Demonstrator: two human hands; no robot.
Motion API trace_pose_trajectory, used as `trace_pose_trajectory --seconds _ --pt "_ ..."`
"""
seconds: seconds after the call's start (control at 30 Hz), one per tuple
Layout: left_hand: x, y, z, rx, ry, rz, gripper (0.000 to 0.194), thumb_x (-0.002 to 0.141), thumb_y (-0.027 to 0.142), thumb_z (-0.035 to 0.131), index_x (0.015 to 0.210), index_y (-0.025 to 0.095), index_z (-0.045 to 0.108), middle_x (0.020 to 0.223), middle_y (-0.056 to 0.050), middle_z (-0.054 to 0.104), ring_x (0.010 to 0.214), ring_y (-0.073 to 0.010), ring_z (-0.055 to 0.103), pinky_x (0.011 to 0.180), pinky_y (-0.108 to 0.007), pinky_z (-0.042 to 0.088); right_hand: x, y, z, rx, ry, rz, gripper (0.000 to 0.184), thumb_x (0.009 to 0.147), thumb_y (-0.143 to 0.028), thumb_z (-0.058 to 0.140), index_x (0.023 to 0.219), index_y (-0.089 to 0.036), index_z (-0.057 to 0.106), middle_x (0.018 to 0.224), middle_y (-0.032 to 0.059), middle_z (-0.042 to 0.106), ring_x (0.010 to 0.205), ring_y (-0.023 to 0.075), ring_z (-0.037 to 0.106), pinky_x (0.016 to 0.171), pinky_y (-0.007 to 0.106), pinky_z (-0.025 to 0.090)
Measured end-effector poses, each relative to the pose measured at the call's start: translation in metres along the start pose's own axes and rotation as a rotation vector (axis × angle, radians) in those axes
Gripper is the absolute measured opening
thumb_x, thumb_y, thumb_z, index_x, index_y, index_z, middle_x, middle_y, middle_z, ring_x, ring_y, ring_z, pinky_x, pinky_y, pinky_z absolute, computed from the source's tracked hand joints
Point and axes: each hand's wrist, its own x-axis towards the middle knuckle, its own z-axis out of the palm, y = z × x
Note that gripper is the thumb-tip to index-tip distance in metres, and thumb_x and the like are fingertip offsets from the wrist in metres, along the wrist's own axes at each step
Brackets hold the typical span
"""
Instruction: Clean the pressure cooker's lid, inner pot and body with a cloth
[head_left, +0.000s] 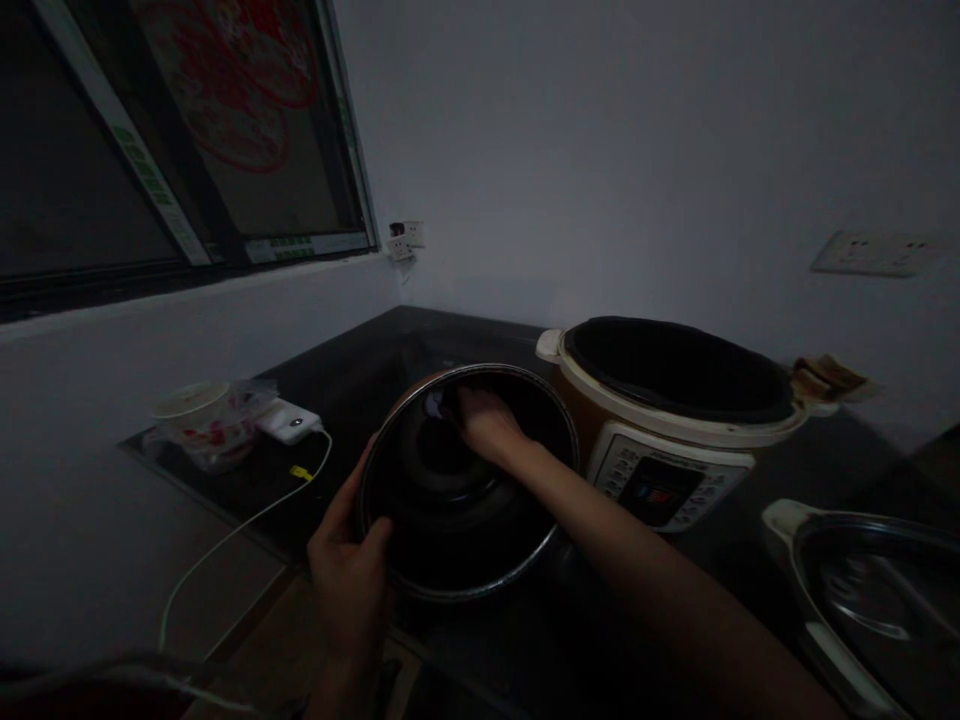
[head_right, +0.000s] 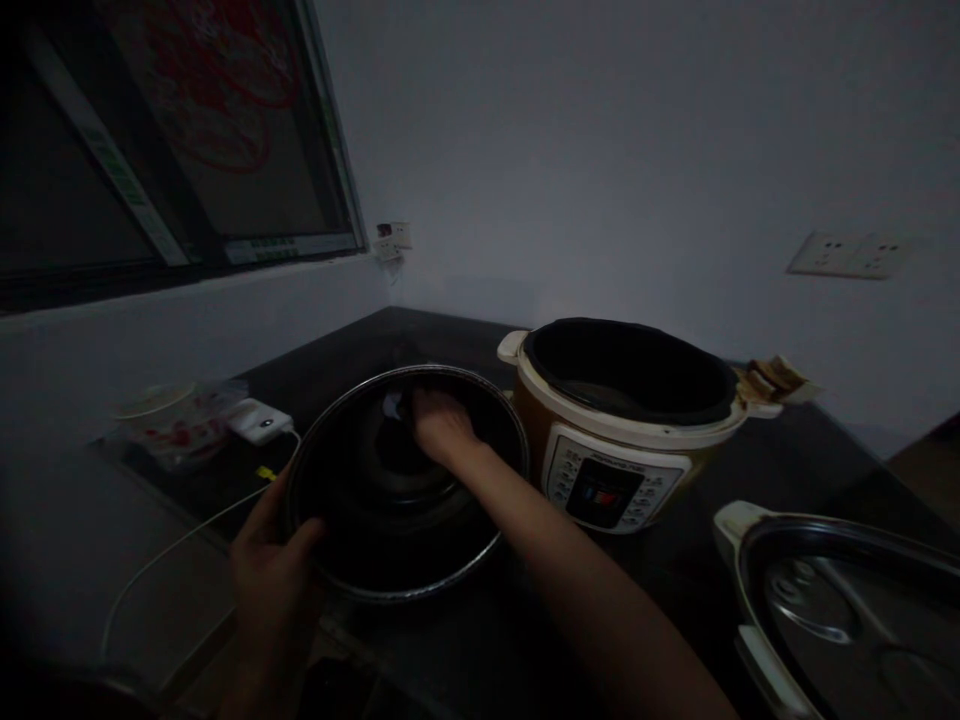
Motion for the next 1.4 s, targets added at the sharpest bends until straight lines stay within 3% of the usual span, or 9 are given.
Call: trace_pose_trajectory --seconds 0.2,0.43,0.6,0.73,0.97,1.13,1.23,1.4 --pt "-0.001 -0.005 0.001 -0.063 -0.002 -0.001 0.064 0.066 0.004 0.059 0.124 0.029 0.062 0.126 0.0 0.065 0.122 -0.0258 0.056 0.105 -0.041 0.044 -0.011 -0.036 0.023 0.021 -0.002 -0.186 0.042 0.094 -0.027 0.043 0.134 -0.014 0.042 0.138 0.0151 0.045 0.126 0.0284 0.038 0.1 0.045 0.038" --pt "0.001 -0.003 0.0 -0.014 0.018 0.024 0.061 0.064 0.003 0.057 0.12 0.026 0.065 0.124 0.0 0.067 0.121 -0.026 0.056 0.106 -0.04 0.043 -0.045 -0.039 0.055 0.015 -0.193 -0.38 0.032 0.085 -0.013 0.048 0.116 -0.014 0.058 0.118 0.0118 0.061 0.107 0.0233 0.054 0.089 0.037 0.047" --pt "0.0 -0.003 0.0 -0.065 0.026 -0.015 0.069 0.063 0.001 0.057 0.127 0.027 0.06 0.124 -0.001 0.066 0.119 -0.0256 0.058 0.103 -0.04 0.046 -0.025 -0.026 0.035 -0.009 -0.081 -0.265 0.038 0.09 -0.014 0.039 0.127 -0.014 0.049 0.131 0.0159 0.052 0.119 0.0265 0.046 0.095 0.043 0.042" --pt "-0.002 -0.002 0.0 -0.059 -0.004 -0.011 0.064 0.065 0.003 0.058 0.124 0.028 0.062 0.126 0.0 0.065 0.122 -0.0265 0.056 0.103 -0.04 0.045 -0.007 -0.021 0.02 -0.027 0.016 -0.153 0.045 0.092 -0.013 0.037 0.136 -0.011 0.039 0.137 0.0185 0.044 0.125 0.0283 0.038 0.101 0.046 0.036" --pt "0.0 -0.004 0.0 -0.035 -0.001 0.015 0.063 0.064 0.004 0.058 0.123 0.027 0.063 0.124 -0.001 0.066 0.122 -0.0266 0.056 0.106 -0.041 0.043 -0.037 -0.043 0.041 -0.036 -0.121 -0.324 0.037 0.093 -0.018 0.039 0.129 -0.015 0.05 0.133 0.0132 0.051 0.12 0.0284 0.044 0.094 0.046 0.043" --pt "0.002 -0.005 -0.001 -0.033 0.001 0.016 0.064 0.064 0.004 0.057 0.124 0.026 0.063 0.124 -0.001 0.066 0.122 -0.0273 0.056 0.105 -0.043 0.043 -0.065 -0.032 0.057 -0.046 -0.257 -0.335 0.037 0.089 -0.013 0.043 0.124 -0.015 0.055 0.124 0.0129 0.059 0.111 0.0247 0.053 0.086 0.041 0.049" --pt "0.002 -0.003 0.001 -0.054 0.001 0.008 0.063 0.064 0.004 0.056 0.121 0.027 0.064 0.125 -0.001 0.066 0.122 -0.0267 0.055 0.105 -0.042 0.043 -0.066 -0.018 0.052 -0.069 -0.253 -0.274 0.039 0.089 -0.012 0.041 0.126 -0.017 0.054 0.13 0.0132 0.055 0.116 0.0251 0.05 0.089 0.041 0.048" --pt "0.001 0.001 0.002 -0.067 -0.034 -0.011 0.062 0.063 0.003 0.055 0.119 0.027 0.066 0.126 0.0 0.065 0.122 -0.0266 0.055 0.104 -0.041 0.044 -0.035 0.003 0.019 -0.114 -0.117 -0.067 0.047 0.091 -0.01 0.034 0.137 -0.014 0.044 0.138 0.0183 0.047 0.125 0.0288 0.043 0.099 0.046 0.04"
